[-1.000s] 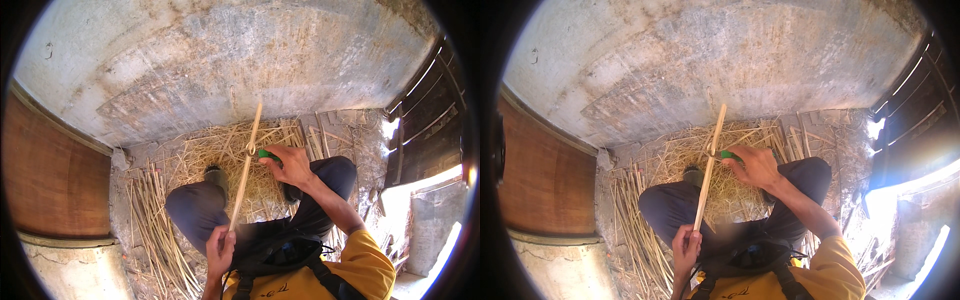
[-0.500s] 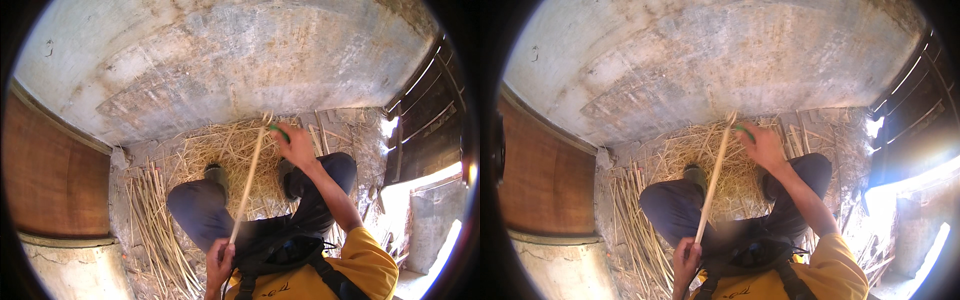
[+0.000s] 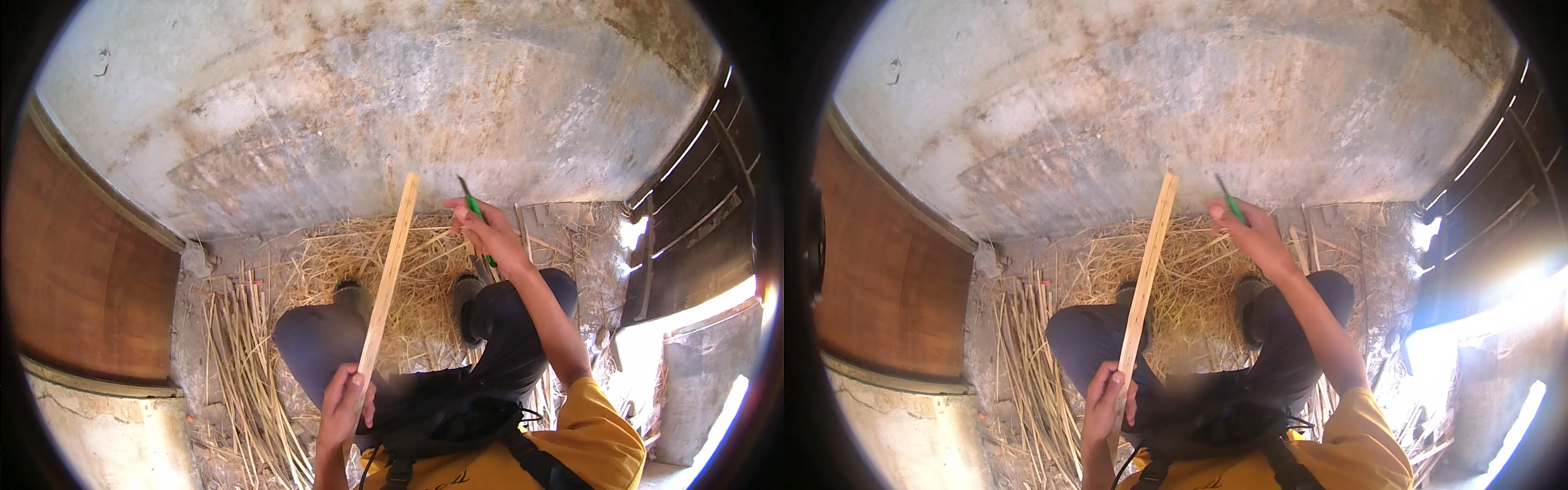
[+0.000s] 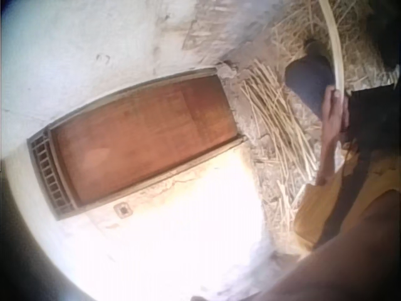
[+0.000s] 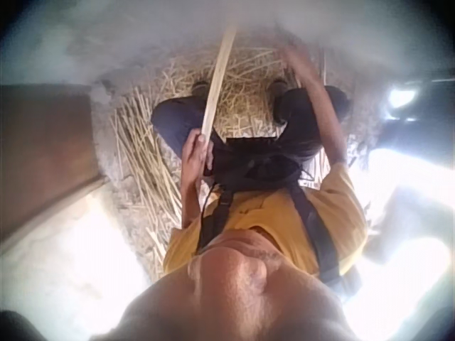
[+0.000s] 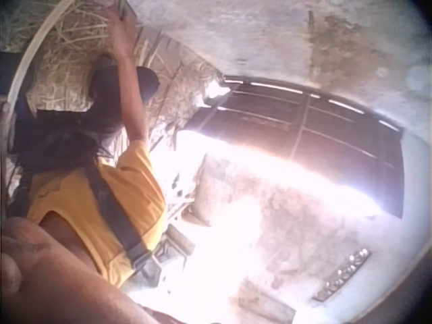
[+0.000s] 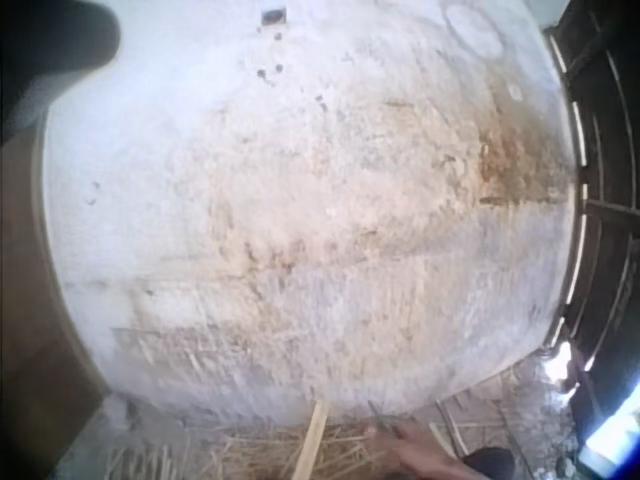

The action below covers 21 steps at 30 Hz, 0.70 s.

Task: The person shaves a thin strip of bamboo using a small utility knife, running the blade along the edges and surface to smooth it, then picks up a large machete.

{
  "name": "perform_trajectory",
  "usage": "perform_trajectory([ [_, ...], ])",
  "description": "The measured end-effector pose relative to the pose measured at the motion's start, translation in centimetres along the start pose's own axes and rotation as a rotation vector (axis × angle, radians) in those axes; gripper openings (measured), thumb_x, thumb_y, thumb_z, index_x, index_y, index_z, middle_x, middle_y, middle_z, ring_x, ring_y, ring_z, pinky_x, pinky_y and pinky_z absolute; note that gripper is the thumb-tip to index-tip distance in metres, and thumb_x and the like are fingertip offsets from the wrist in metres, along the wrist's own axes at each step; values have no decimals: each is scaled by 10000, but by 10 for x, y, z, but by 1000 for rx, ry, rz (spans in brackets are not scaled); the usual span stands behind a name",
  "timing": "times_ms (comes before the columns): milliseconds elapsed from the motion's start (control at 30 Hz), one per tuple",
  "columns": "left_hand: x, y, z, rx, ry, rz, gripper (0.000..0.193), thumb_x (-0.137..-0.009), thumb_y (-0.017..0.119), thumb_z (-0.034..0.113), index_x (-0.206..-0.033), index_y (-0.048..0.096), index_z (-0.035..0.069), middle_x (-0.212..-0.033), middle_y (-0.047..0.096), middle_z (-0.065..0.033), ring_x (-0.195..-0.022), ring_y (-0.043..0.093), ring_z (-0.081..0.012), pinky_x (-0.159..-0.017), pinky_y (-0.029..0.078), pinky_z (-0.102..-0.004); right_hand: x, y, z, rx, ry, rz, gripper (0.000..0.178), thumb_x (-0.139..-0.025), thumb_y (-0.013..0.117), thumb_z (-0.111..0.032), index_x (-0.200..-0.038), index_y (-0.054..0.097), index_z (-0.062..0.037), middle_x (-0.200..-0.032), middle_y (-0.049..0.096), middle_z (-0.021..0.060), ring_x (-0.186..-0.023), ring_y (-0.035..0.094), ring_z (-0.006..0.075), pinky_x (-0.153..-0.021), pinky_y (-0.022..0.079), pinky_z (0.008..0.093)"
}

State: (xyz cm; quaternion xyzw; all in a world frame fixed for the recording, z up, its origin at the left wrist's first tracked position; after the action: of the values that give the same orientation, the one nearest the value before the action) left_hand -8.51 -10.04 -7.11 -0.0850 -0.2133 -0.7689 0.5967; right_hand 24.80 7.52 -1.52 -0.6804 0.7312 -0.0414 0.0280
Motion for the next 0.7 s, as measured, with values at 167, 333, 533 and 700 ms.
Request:
perform_trajectory([
  [167,-32,28,20,8,40,-188,242,-1148,445,236,-1191,518,9,-782,584,-84,-562,606,-166,-525,550,-305,-6,15,-35,-120,-62,-59,386,-1028,706,-384,-1233,699,-57,-742,548,-63,-593,385,25,-535,295,236],
  [333,-62,46,39,-105,19,-294,342,-1143,460,294,-1275,539,-10,-820,630,-90,-634,661,-198,-616,582,-327,-19,-2,-43,-177,-15,12,369,-974,783,-364,-1174,725,-59,-710,512,-91,-591,375,16,-529,273,241],
  [533,-109,67,70,-506,217,-398,301,-1139,509,251,-1313,530,7,-953,743,-87,-831,715,-135,-720,557,-280,-35,-11,-47,-223,-30,28,229,-1005,764,-266,-976,595,-114,-628,395,-104,-498,311,10,-469,213,247],
  [700,-139,96,91,-485,60,-467,256,-1128,533,224,-1249,571,2,-905,699,-66,-867,721,-132,-751,548,-303,-47,-32,-41,-293,-41,19,181,-1026,733,-251,-1032,629,-102,-669,484,-89,-499,312,7,-465,235,231],
])
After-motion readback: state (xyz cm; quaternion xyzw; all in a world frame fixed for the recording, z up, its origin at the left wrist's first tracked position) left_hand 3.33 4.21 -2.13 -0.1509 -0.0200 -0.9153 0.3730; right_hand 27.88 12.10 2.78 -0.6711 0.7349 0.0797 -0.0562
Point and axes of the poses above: each hand's wrist, its own x-axis away from the middle knuckle, its own y-axis out of the palm, z = x × y, the point moved 7 cm from there along -x, towards the middle knuckle
